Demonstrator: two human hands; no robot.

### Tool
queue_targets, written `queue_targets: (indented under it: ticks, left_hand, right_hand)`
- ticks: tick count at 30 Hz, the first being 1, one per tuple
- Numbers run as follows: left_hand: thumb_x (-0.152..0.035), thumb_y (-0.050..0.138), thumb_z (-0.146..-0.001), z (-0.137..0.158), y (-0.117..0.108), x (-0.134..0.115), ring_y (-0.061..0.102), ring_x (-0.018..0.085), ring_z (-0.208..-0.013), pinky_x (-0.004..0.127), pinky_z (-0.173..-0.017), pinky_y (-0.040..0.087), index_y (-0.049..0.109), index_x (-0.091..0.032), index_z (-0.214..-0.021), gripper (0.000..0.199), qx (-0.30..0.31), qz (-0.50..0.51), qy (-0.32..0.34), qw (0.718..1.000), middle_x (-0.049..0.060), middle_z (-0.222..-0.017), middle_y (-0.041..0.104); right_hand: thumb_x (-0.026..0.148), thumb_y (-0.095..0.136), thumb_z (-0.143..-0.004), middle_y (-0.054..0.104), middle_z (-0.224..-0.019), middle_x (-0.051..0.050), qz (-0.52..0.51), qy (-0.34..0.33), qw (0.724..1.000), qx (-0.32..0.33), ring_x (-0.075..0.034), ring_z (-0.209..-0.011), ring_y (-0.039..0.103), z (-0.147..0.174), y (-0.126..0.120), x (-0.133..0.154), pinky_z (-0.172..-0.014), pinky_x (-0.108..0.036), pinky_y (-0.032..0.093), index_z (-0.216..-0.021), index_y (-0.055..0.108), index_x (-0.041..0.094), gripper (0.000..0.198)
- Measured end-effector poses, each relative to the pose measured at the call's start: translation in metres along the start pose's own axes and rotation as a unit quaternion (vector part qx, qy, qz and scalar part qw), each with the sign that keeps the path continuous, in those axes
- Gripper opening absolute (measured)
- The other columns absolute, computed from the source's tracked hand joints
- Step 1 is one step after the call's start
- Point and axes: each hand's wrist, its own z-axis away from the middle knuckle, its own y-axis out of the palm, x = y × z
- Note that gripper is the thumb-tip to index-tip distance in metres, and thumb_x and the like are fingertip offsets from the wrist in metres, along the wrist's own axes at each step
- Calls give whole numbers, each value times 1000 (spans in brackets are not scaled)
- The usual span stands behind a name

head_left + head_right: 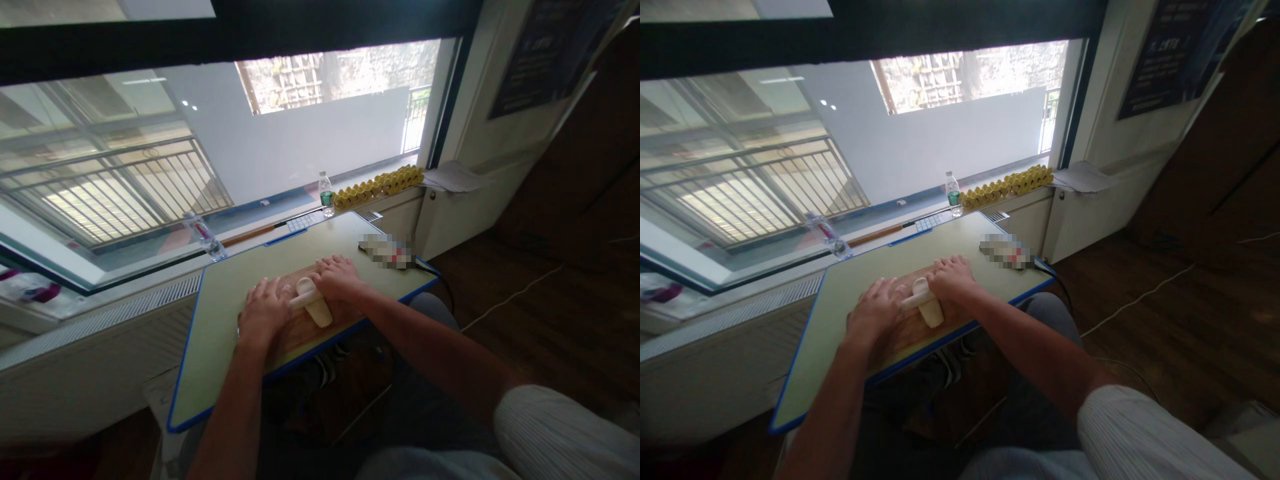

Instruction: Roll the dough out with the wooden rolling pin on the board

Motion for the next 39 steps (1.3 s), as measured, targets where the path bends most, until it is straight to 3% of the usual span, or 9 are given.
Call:
queue_targets:
  ticks: [3,7,11,14,29,35,39]
  left_hand:
    - [-50,41,-103,2,0,1,53,34,-146,51,-122,43,65,-15,-142,58,-38,55,-31,997,18,-156,58]
    - [-48,47,-100,23,1,-1,61,32,-136,49,-120,47,72,-17,-131,50,-108,118,-19,987,14,-145,67]
    - [-46,50,-99,38,2,-2,65,30,-131,48,-120,47,75,-19,-120,43,-159,162,20,974,12,-137,72]
    - [-46,50,-100,39,4,-3,68,27,-125,46,-117,50,76,-20,-113,39,-183,187,44,964,11,-129,75]
    - [-51,49,-103,26,18,5,63,32,-131,52,-117,47,75,-21,-119,43,-114,170,72,976,11,-135,73]
    - [-53,47,-104,16,20,17,62,33,-131,54,-117,45,76,-21,-117,45,-101,173,68,977,11,-132,73]
    - [-56,51,-101,7,14,21,66,29,-125,49,-115,48,76,-23,-113,43,-109,208,28,972,9,-127,75]
  right_hand:
    - [45,37,-106,58,-156,-12,-19,-12,1000,-1,-33,-144,46,6,1,-4,-119,-53,36,-150,58,19,55]
    - [42,32,-107,46,-168,-8,-34,-6,999,-5,-33,-158,31,38,2,-9,-125,-56,28,-159,50,19,59]
    - [44,29,-108,45,-168,-6,-61,12,998,3,-33,-159,30,62,-2,-11,-127,-59,26,-160,48,20,60]
    - [44,36,-107,47,-167,-6,-82,21,996,-12,-30,-158,32,61,-3,-12,-128,-55,26,-159,49,20,59]
    - [37,54,-105,71,-141,-5,-141,-12,977,-160,-25,-139,56,9,8,-24,-124,-44,35,-132,73,22,37]
    - [31,55,-103,73,-139,-4,-163,-26,975,-151,-25,-141,55,3,9,-20,-124,-46,35,-125,76,23,31]
    - [34,58,-103,71,-142,-4,-180,-18,978,-104,-27,-143,52,7,4,-19,-124,-51,32,-126,74,24,30]
